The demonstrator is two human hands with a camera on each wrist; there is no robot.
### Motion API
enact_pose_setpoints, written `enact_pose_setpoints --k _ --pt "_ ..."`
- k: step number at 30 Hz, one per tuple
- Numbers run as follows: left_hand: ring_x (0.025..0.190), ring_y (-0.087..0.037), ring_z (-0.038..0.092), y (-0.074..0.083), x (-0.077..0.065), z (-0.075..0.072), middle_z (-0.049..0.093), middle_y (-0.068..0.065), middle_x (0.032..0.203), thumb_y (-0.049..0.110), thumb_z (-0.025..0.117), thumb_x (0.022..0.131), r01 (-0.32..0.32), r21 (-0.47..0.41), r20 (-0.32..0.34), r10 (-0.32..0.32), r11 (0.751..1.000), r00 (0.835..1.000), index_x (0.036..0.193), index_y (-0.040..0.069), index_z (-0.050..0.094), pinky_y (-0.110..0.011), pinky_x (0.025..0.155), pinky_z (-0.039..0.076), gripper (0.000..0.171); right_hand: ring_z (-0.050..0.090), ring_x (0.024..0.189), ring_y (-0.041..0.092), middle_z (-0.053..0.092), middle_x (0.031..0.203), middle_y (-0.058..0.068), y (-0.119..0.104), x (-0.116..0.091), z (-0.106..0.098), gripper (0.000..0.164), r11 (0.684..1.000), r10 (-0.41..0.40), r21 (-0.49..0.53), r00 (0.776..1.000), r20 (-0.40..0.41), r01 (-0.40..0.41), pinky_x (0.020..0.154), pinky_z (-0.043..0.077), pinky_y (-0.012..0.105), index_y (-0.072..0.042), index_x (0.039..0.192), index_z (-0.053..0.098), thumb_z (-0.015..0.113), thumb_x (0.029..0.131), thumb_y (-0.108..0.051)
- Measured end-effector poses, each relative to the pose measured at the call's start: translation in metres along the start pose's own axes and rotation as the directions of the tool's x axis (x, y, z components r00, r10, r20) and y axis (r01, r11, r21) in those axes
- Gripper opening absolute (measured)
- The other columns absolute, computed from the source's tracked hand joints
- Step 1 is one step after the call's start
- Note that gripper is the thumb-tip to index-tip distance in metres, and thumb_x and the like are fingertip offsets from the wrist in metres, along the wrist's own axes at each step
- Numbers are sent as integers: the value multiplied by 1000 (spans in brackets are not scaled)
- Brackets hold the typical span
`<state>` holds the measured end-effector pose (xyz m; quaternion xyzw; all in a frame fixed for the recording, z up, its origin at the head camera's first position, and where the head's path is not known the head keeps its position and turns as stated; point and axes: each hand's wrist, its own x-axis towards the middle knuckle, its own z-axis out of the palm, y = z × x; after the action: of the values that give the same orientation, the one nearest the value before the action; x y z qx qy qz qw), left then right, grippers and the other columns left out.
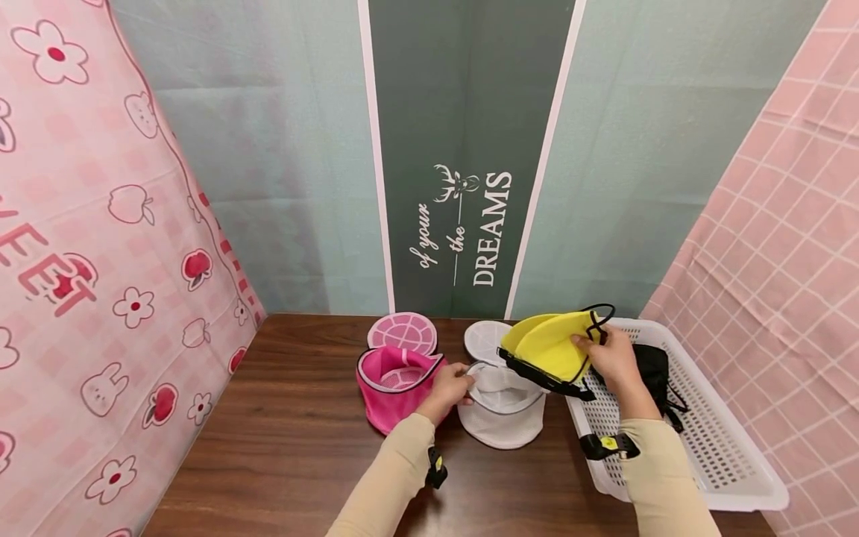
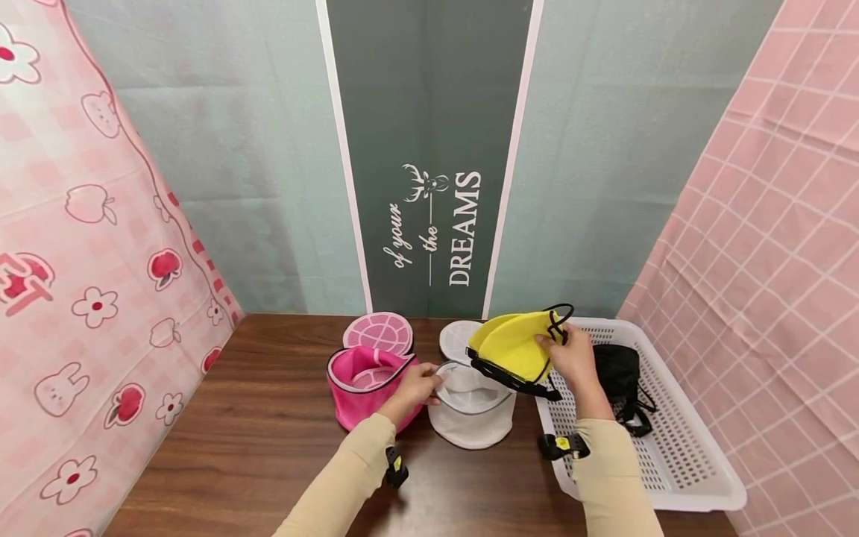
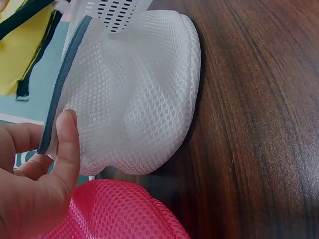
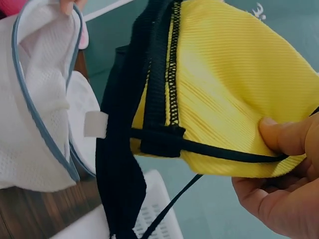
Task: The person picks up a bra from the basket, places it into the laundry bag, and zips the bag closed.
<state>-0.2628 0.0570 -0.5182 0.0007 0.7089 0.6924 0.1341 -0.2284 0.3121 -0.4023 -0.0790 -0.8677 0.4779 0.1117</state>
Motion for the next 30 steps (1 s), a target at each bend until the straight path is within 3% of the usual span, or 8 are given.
enact_pose_setpoints --k 9,15,23,27,30 --pt "48 -12 50 3 -1 0 51 -7 67 2 52 90 -17 -13 22 17 1000 1000 111 -8 56 -25 47 50 24 54 75 7 54 103 27 -10 3 16 35 991 -6 132 998 -55 13 62 47 18 14 114 49 61 89 -7" --pt "46 -12 47 3 -5 2 50 -7 68 3 50 92 -7 -33 23 7 999 1000 117 -8 53 -23 45 48 28 53 85 11 54 110 25 -12 2 30 35 981 -23 192 996 -85 39 69 45 16 10 119 49 59 90 -6" --pt "44 -12 48 5 -4 4 50 -8 68 4 50 92 -18 -42 28 19 999 999 115 -7 55 -24 45 48 26 51 79 8 52 104 24 -10 -5 49 31 971 12 240 992 -125 19 65 43 14 13 113 49 60 89 -4" --pt "44 -12 48 7 -5 3 52 -10 68 1 49 90 -13 -38 34 14 999 999 112 -7 55 -25 45 49 24 51 77 12 54 102 25 -2 -10 60 29 974 -3 222 987 -161 39 62 43 15 13 111 51 60 88 -2" --pt "45 -13 49 9 -5 3 53 -13 72 -2 47 87 -5 -27 53 7 1000 999 112 -6 55 -25 46 49 27 51 75 16 55 96 24 7 -12 67 24 982 -60 164 982 -181 90 60 43 17 11 105 53 61 85 1"
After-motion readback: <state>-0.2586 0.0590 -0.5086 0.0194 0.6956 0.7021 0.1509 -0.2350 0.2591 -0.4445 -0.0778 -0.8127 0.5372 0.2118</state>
